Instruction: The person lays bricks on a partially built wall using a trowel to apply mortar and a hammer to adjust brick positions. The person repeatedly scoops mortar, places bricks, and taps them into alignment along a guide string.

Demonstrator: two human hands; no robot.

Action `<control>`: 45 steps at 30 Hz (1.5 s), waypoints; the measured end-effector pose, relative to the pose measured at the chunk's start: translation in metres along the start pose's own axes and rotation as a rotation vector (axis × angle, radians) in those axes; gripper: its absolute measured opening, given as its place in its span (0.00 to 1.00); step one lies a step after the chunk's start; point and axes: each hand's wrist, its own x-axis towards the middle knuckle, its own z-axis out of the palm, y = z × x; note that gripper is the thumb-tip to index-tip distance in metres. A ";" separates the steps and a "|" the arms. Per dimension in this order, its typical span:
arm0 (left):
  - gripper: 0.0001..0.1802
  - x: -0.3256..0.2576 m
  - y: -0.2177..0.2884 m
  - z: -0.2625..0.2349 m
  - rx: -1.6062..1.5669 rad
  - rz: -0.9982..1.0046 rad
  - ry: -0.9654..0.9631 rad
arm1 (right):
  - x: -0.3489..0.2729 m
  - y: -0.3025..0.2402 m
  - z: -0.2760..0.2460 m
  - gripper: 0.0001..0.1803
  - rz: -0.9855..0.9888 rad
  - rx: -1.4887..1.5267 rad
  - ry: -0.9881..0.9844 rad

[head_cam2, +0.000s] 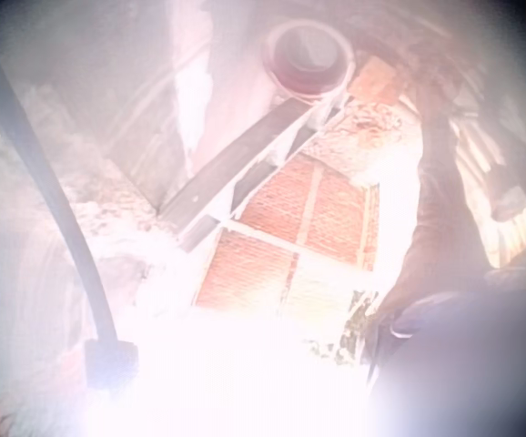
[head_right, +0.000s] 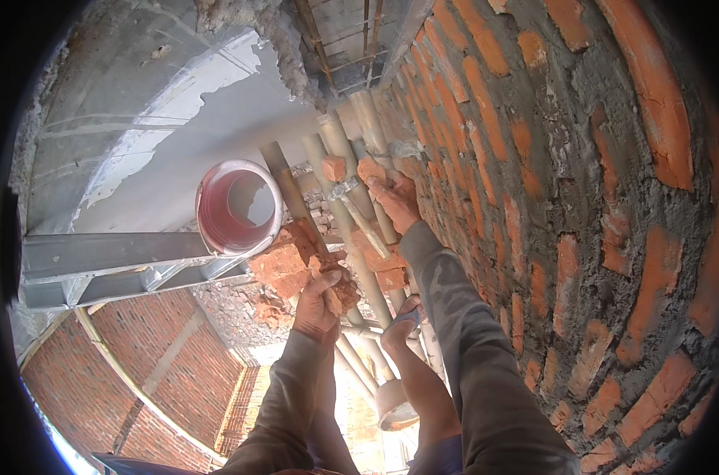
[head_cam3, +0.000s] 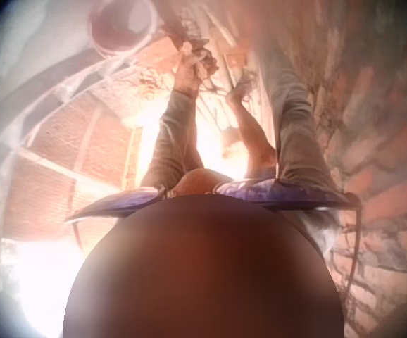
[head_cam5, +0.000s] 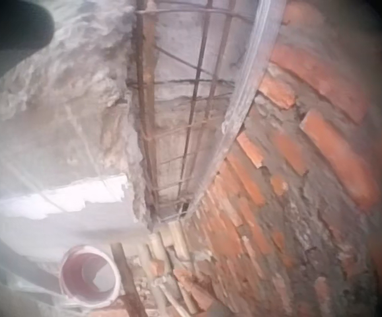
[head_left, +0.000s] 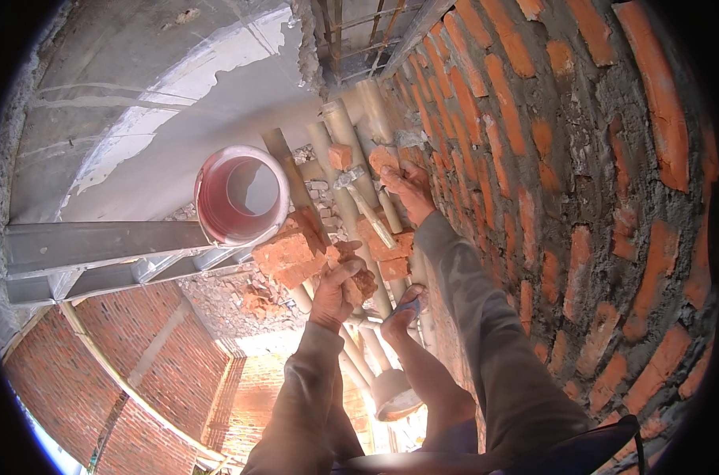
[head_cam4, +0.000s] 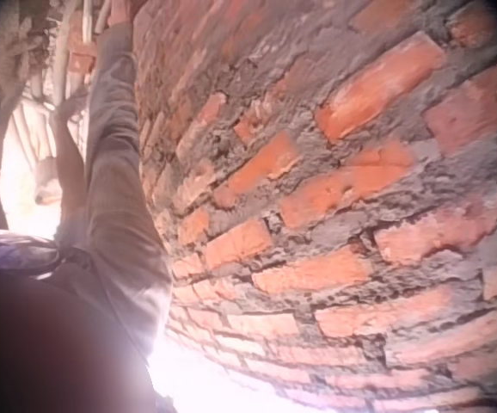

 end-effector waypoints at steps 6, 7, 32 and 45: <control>0.35 -0.128 -0.017 0.038 -0.248 -0.209 -0.027 | 0.095 0.009 0.038 0.30 -0.258 -0.569 -0.046; 0.35 -0.128 -0.020 0.038 -0.140 -0.183 -0.053 | 0.110 0.012 0.047 0.30 -0.321 -0.694 -0.053; 0.15 -0.141 -0.035 0.039 0.203 0.239 -0.003 | -0.311 -0.106 0.052 0.35 -0.223 -0.627 -0.360; 0.35 -0.385 0.116 0.210 0.033 0.293 -0.501 | -0.473 -0.394 0.120 0.35 -0.450 -0.622 -0.155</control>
